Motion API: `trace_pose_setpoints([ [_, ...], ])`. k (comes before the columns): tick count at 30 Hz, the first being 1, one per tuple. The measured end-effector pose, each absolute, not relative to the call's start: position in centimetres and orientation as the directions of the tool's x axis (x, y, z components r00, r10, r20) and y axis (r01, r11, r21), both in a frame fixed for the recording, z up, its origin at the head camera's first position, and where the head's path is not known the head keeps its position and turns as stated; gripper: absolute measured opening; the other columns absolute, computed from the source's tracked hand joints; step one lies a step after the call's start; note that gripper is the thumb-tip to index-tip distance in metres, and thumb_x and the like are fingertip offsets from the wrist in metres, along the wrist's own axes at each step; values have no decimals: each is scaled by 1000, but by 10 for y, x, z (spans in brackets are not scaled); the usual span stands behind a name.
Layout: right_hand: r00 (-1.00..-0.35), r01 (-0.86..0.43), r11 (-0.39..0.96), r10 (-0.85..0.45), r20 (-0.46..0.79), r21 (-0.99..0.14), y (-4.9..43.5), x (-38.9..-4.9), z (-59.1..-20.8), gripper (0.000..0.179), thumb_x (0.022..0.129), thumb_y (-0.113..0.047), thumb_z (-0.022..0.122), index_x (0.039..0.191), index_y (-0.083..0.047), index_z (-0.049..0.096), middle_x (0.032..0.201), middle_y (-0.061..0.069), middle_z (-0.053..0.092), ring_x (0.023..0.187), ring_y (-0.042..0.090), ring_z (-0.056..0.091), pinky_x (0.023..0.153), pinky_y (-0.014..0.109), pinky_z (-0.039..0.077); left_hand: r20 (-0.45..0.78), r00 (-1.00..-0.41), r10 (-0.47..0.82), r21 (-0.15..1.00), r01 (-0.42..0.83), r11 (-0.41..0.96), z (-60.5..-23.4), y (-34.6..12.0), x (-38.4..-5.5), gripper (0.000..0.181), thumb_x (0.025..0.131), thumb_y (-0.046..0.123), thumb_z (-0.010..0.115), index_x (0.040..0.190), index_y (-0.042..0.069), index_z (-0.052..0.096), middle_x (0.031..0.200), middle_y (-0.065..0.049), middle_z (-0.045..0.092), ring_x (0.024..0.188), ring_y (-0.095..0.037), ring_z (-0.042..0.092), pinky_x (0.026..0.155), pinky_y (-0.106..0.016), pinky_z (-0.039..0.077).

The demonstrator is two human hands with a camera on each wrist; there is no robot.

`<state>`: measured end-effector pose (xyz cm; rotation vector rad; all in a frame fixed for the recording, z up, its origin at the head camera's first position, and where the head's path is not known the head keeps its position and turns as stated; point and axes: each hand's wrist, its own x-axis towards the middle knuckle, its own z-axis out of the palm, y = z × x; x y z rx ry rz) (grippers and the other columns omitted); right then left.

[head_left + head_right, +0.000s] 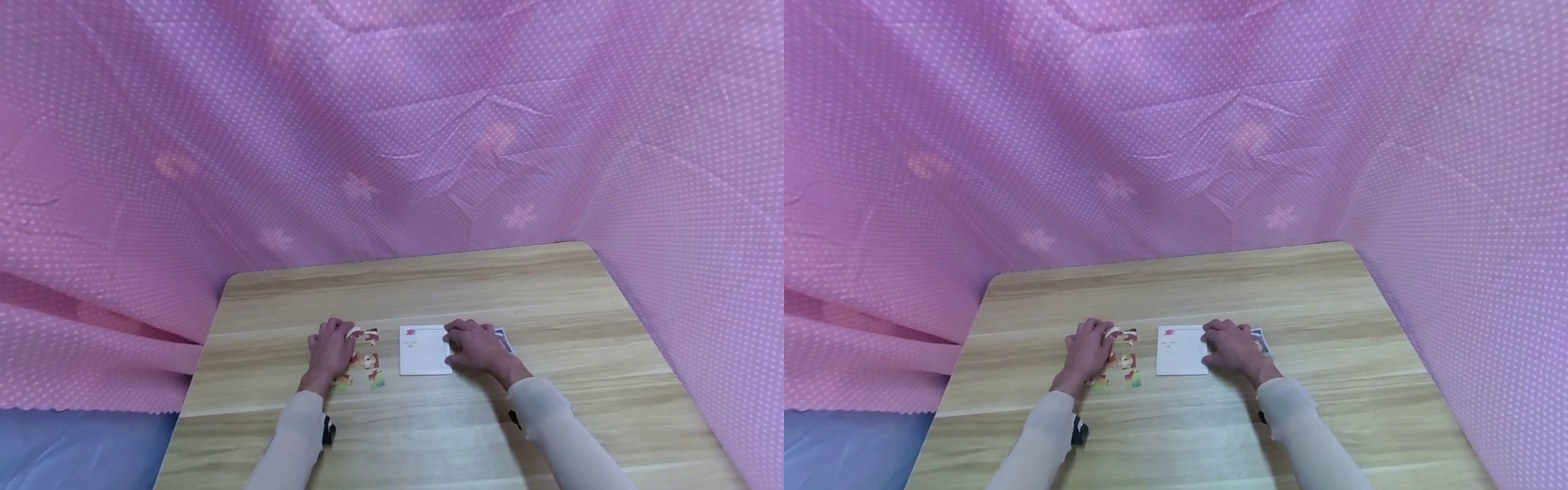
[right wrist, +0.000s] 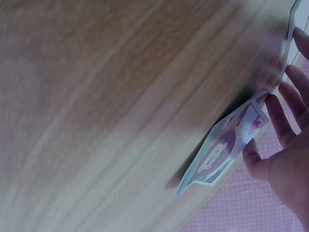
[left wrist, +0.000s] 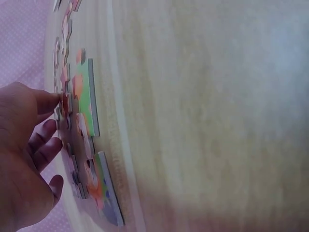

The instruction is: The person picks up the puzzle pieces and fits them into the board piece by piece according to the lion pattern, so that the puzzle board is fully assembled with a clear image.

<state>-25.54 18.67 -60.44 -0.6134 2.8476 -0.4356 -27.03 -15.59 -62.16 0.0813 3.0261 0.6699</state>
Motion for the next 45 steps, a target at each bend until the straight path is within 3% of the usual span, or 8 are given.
trace_pose_setpoints([
  [7,-901,-358,878,-414,-129,-318,183,-257,-602,46,80,-48,73,119,-25,66,139,-5,52,128,22,47,97,53,36,-72,-994,76,416,39,909,-620,-161,-280,41,96,32,57,133,17,57,130,-7,51,123,-28,41,100,-54,26],
  [15,-911,-328,884,-389,-136,-334,177,-260,-601,46,80,-48,73,119,-25,66,140,-5,52,130,22,46,99,53,36,-85,-994,74,460,27,887,-622,-169,-291,35,92,31,63,125,17,60,128,-6,51,120,-27,41,100,-52,26],
  [25,-909,-343,882,-399,-122,-324,180,-257,-603,47,80,-48,73,119,-25,66,140,-5,52,128,22,47,95,49,38,-25,-998,65,464,46,885,-625,-167,-284,32,92,27,62,123,19,58,125,-5,58,118,-26,47,100,-52,25],
  [33,-910,-344,886,-396,-122,-312,183,-255,-606,47,79,-49,73,119,-26,66,140,-6,52,129,21,46,95,49,38,41,-999,27,517,44,855,-626,-165,-276,24,93,22,61,117,18,61,113,-4,64,108,-24,53,95,-47,32],
  [45,-906,-348,882,-403,-126,-317,186,-241,-606,46,79,-49,74,119,-26,66,139,-7,52,129,21,46,93,48,38,61,-998,-3,585,33,810,-620,-155,-257,19,92,22,60,111,20,61,103,0,65,101,-21,53,92,-44,31],
])
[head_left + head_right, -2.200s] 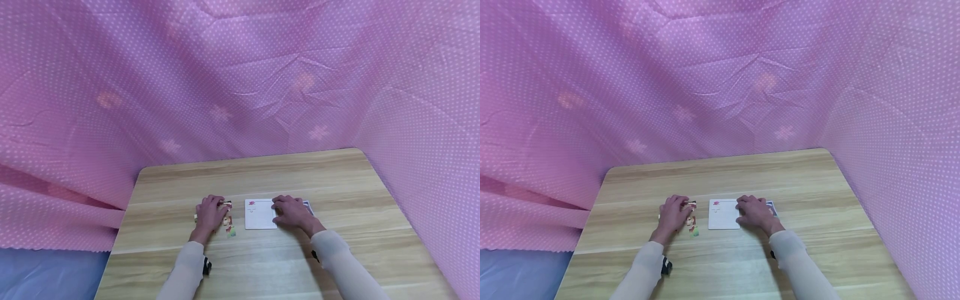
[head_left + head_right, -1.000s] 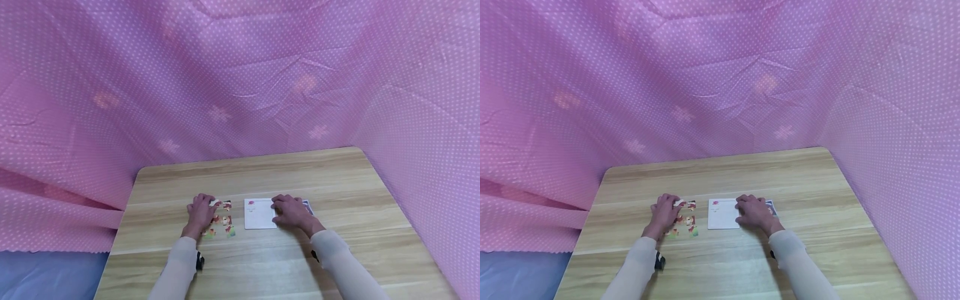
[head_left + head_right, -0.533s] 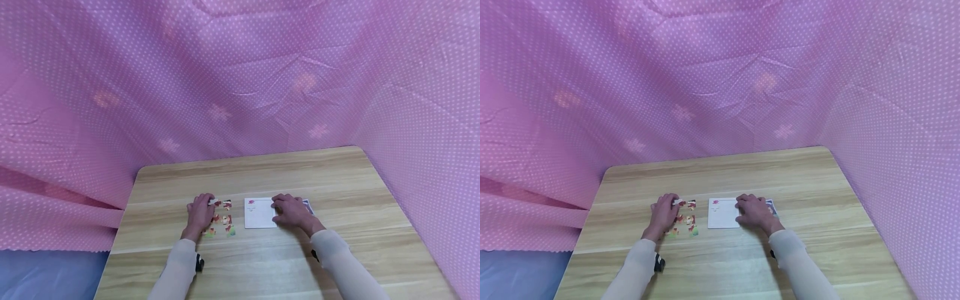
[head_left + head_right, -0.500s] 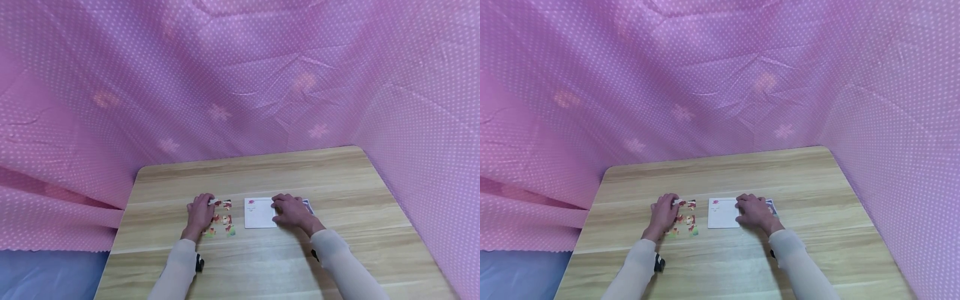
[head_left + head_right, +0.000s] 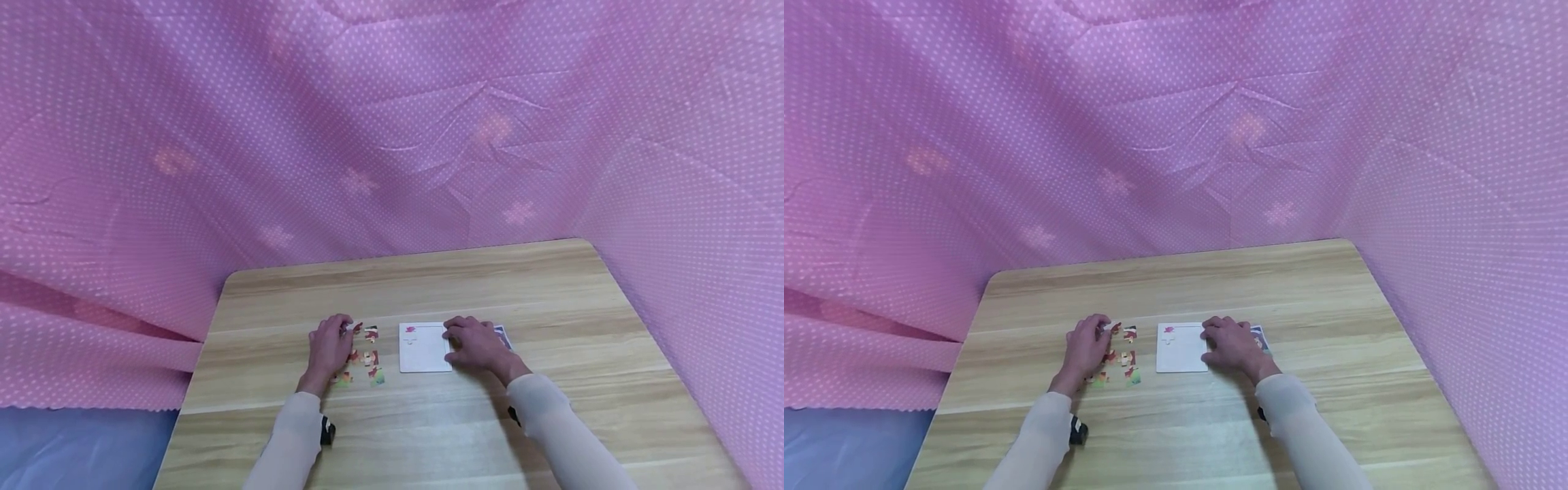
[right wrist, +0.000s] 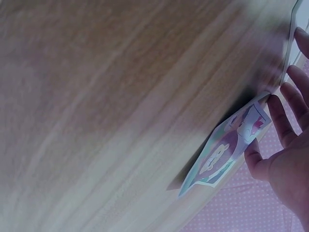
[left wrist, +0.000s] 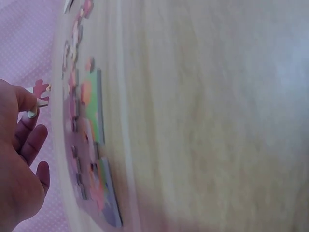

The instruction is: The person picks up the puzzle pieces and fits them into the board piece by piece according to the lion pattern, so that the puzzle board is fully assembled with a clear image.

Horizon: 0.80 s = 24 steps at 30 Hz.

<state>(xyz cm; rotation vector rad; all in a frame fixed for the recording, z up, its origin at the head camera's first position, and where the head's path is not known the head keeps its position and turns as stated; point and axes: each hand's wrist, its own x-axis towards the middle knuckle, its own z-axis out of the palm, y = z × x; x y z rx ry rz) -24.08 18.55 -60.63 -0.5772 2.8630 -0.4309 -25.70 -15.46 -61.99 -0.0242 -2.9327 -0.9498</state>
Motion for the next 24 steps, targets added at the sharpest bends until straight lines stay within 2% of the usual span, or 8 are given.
trace_pose_setpoints([
  [10,-905,-354,881,-407,-124,-313,185,-241,-606,46,79,-50,73,118,-27,66,138,-6,53,126,21,48,95,49,39,119,-992,28,626,97,774,-610,-135,-254,17,88,19,65,104,20,63,96,1,67,95,-21,56,91,-45,33],
  [19,-905,-345,882,-403,-137,-321,183,-240,-604,45,78,-49,74,117,-27,67,138,-6,53,126,21,48,96,49,38,77,-994,72,637,104,764,-610,-112,-251,17,90,21,64,107,21,64,97,4,66,93,-17,54,95,-45,33],
  [24,-904,-338,880,-402,-143,-335,183,-239,-602,45,78,-49,74,117,-27,67,139,-6,53,126,22,48,97,50,37,78,-989,125,636,146,757,-611,-100,-250,15,90,21,65,106,21,64,96,6,66,93,-16,55,92,-43,33],
])
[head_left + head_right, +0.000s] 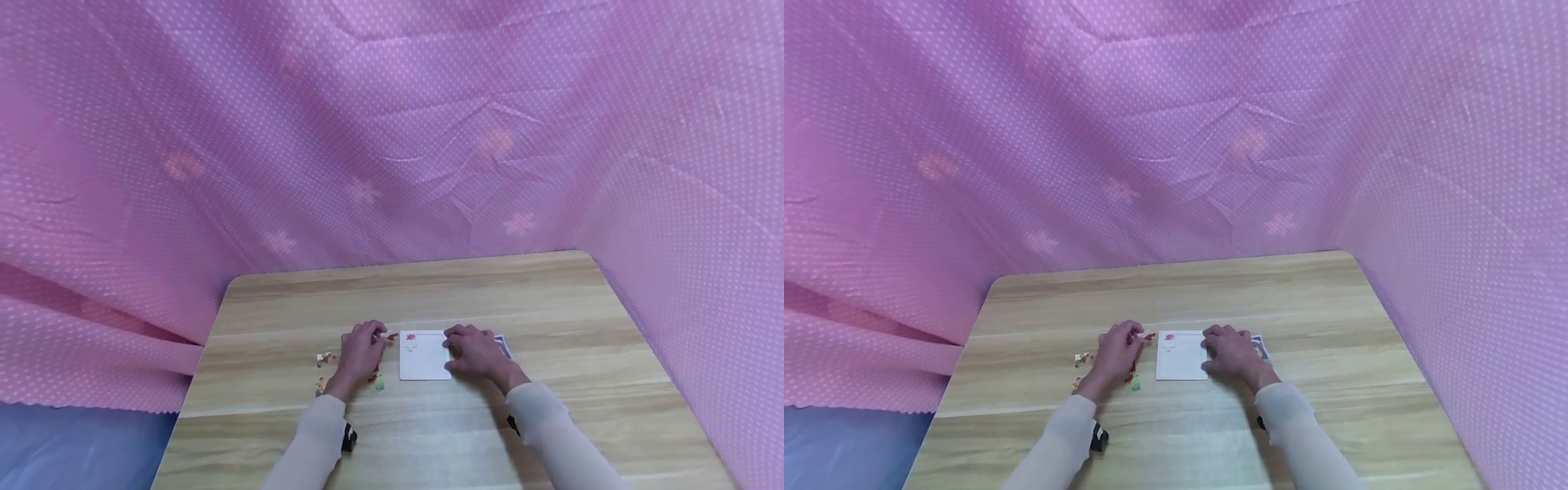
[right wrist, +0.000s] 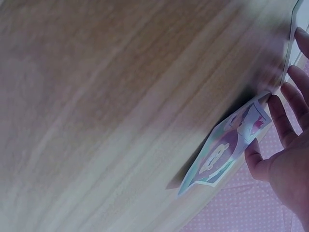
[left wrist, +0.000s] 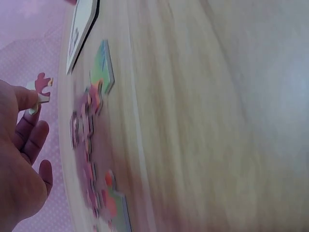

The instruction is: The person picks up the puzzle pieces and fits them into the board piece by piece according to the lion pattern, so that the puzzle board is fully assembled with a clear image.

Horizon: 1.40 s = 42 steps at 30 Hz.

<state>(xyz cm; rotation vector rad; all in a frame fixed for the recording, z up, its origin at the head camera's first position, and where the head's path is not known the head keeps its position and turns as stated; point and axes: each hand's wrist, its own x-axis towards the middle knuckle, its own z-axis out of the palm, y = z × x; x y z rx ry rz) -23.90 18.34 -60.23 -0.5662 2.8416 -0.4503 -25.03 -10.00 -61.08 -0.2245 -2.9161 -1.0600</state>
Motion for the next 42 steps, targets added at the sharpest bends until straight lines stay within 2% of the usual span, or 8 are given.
trace_pose_setpoints([
  [7,-903,-350,874,-411,-128,-338,181,-243,-600,45,78,-47,75,116,-25,68,137,-4,55,125,23,50,97,51,37,45,-985,169,634,158,757,-613,-88,-256,16,92,26,64,107,24,63,90,9,62,89,-13,52,88,-41,33],
  [16,-899,-353,872,-417,-136,-339,180,-247,-603,45,78,-48,74,117,-26,67,138,-5,55,127,23,49,99,54,35,-3,-982,188,650,141,747,-622,-77,-260,17,91,30,65,107,27,64,85,14,59,88,-10,51,92,-41,30],
  [22,-900,-366,873,-420,-117,-323,181,-255,-601,45,79,-47,75,117,-25,67,137,-4,55,127,22,50,99,56,35,8,-982,188,641,149,753,-624,-70,-268,15,91,32,64,106,30,64,86,14,61,89,-9,52,94,-41,30],
  [30,-903,-343,882,-404,-144,-323,175,-268,-600,44,81,-47,73,119,-26,66,140,-6,53,132,21,46,100,54,33,26,-973,230,647,191,738,-621,-68,-285,15,91,29,63,106,27,65,83,15,57,87,-9,51,95,-43,30],
  [37,-913,-315,895,-377,-156,-315,164,-273,-596,46,81,-47,72,121,-25,66,141,-5,53,131,22,47,99,54,35,42,-958,285,629,247,737,-622,-67,-299,14,91,28,64,105,26,65,83,13,60,85,-10,52,88,-42,30],
  [42,-923,-299,901,-357,-144,-315,160,-277,-596,46,80,-47,73,121,-26,66,140,-4,53,131,22,48,100,55,35,45,-949,311,625,269,732,-623,-65,-309,13,91,29,64,105,27,65,83,13,61,87,-11,52,89,-44,29],
])
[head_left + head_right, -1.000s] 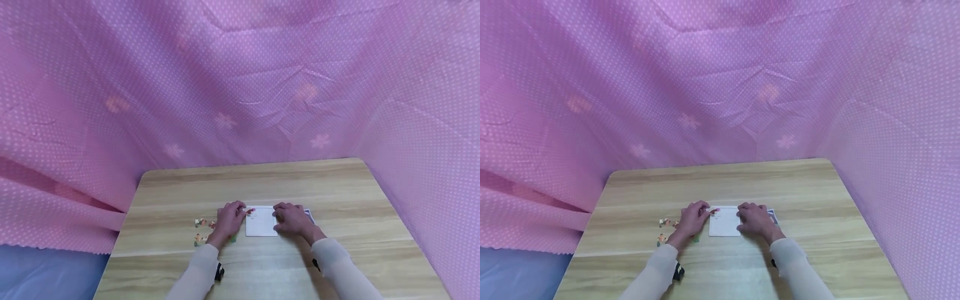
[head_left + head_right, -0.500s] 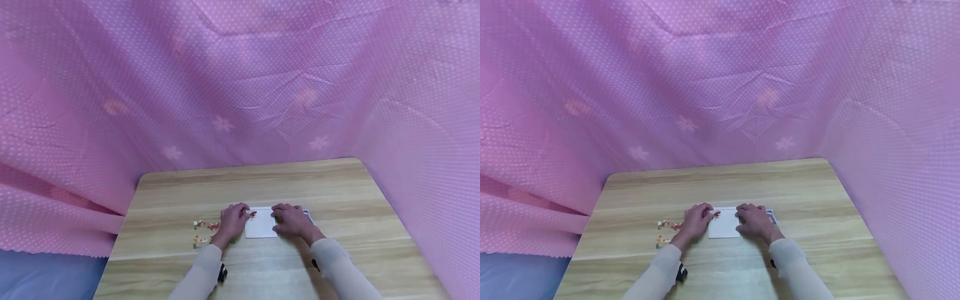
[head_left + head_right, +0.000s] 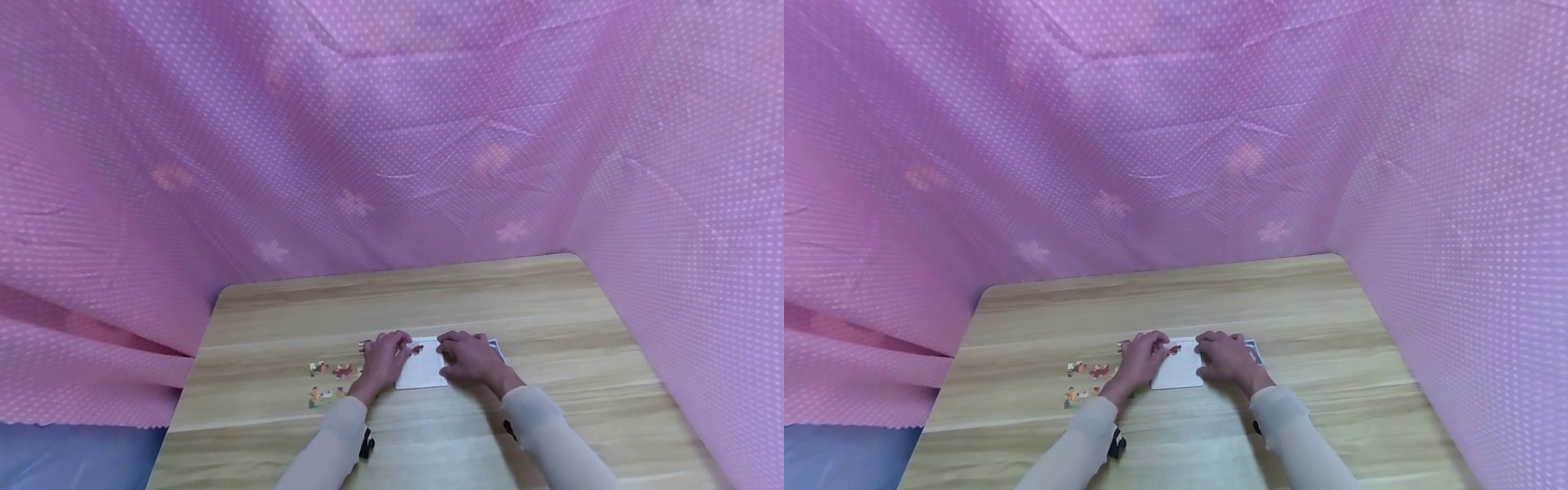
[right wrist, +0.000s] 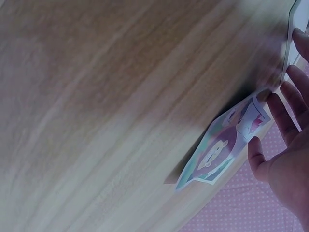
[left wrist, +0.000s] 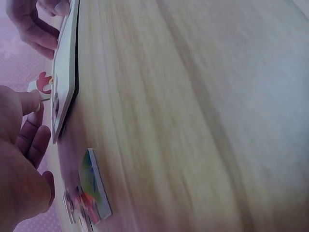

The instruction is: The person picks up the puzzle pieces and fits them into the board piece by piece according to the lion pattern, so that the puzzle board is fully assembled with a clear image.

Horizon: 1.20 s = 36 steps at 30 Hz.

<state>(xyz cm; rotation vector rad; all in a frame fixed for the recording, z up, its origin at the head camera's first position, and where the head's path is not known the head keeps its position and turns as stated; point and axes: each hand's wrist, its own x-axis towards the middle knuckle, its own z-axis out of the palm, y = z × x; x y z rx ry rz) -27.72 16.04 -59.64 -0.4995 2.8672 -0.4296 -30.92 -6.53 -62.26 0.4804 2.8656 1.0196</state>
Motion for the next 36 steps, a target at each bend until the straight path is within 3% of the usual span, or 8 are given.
trace_pose_setpoints([
  [14,-921,-306,898,-363,-140,-316,167,-272,-603,46,79,-49,73,119,-28,66,140,-6,53,130,20,47,97,53,36,39,-953,300,601,262,755,-627,-54,-302,14,91,29,65,105,27,67,89,11,63,93,-13,52,89,-45,28],
  [21,-909,-339,881,-397,-126,-330,180,-259,-605,46,80,-48,73,120,-26,65,140,-4,54,128,22,49,96,53,37,44,-968,249,554,231,800,-630,-39,-284,18,91,30,65,108,27,68,103,6,65,100,-16,51,88,-44,30],
  [28,-908,-338,882,-397,-133,-328,181,-260,-606,47,80,-49,73,121,-27,65,140,-4,53,128,22,48,96,53,37,103,-955,278,524,290,801,-634,-42,-282,28,88,36,68,114,24,66,119,2,60,114,-20,49,95,-42,36],
  [36,-908,-351,885,-401,-118,-304,183,-262,-609,48,79,-51,73,121,-29,65,140,-7,52,128,20,49,95,51,38,85,-951,298,487,301,820,-637,-43,-281,35,87,42,67,118,26,64,123,3,58,118,-21,47,98,-50,31],
])
